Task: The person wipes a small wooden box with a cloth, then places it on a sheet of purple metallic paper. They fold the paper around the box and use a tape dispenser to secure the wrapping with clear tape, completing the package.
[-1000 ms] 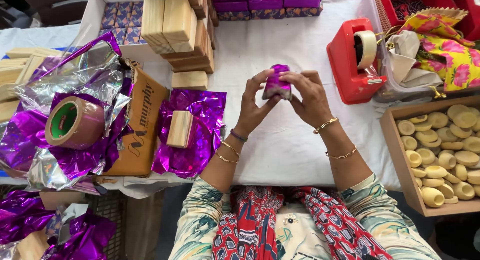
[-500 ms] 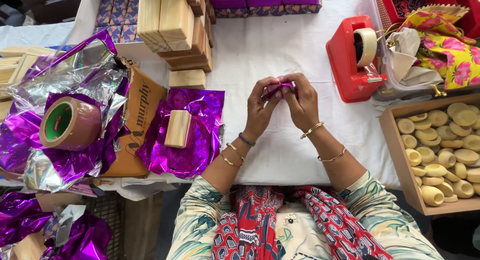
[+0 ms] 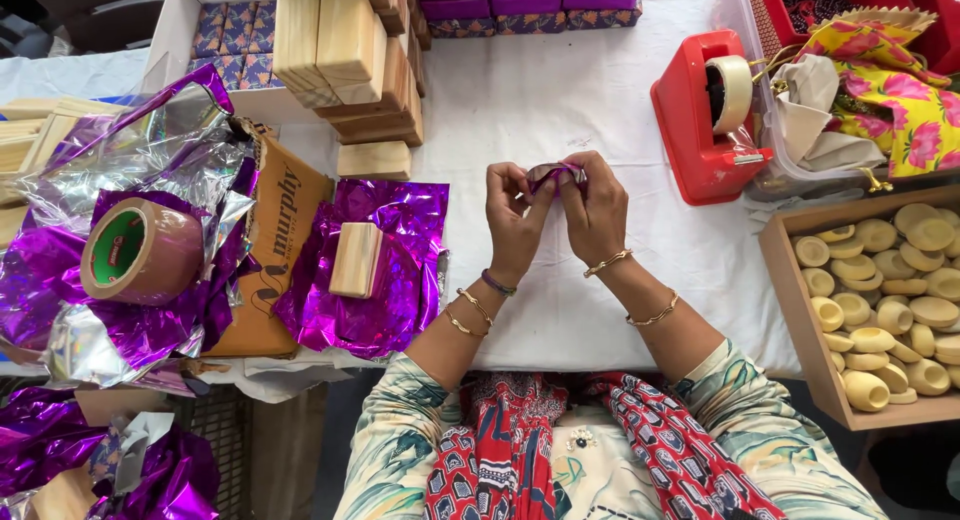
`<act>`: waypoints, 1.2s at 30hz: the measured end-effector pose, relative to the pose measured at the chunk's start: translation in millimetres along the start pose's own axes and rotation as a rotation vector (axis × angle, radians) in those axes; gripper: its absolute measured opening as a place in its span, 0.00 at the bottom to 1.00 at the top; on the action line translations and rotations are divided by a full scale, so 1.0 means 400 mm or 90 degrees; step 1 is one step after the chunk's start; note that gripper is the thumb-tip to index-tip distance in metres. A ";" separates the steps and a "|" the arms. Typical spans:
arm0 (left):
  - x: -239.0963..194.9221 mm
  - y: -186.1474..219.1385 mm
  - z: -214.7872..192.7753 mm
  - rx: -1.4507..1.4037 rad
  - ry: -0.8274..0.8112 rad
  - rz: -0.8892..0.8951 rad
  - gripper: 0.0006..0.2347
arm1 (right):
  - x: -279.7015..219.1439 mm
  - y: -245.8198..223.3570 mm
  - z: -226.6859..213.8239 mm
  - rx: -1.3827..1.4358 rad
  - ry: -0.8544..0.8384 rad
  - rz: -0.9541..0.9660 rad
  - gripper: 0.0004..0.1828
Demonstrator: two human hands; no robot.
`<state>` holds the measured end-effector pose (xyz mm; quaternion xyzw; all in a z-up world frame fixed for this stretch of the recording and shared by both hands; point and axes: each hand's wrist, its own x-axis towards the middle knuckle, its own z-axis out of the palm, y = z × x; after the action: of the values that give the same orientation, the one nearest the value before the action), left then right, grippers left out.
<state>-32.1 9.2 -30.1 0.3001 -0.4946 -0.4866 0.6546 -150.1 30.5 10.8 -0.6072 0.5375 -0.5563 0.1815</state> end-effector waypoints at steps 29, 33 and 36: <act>0.049 0.002 -0.056 0.008 -0.173 -0.068 0.22 | 0.021 0.033 -0.035 0.010 -0.056 -0.074 0.07; 0.050 -0.004 -0.065 -0.139 -0.261 -0.226 0.20 | 0.013 0.048 -0.029 0.045 -0.091 -0.097 0.07; 0.049 -0.010 -0.063 -0.221 -0.254 -0.265 0.18 | 0.011 0.055 -0.027 0.020 -0.107 -0.051 0.09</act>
<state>-8.9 -12.7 -34.9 0.1775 -0.4507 -0.7359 0.4731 -170.4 23.0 -1.6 -0.6698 0.4869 -0.5187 0.2127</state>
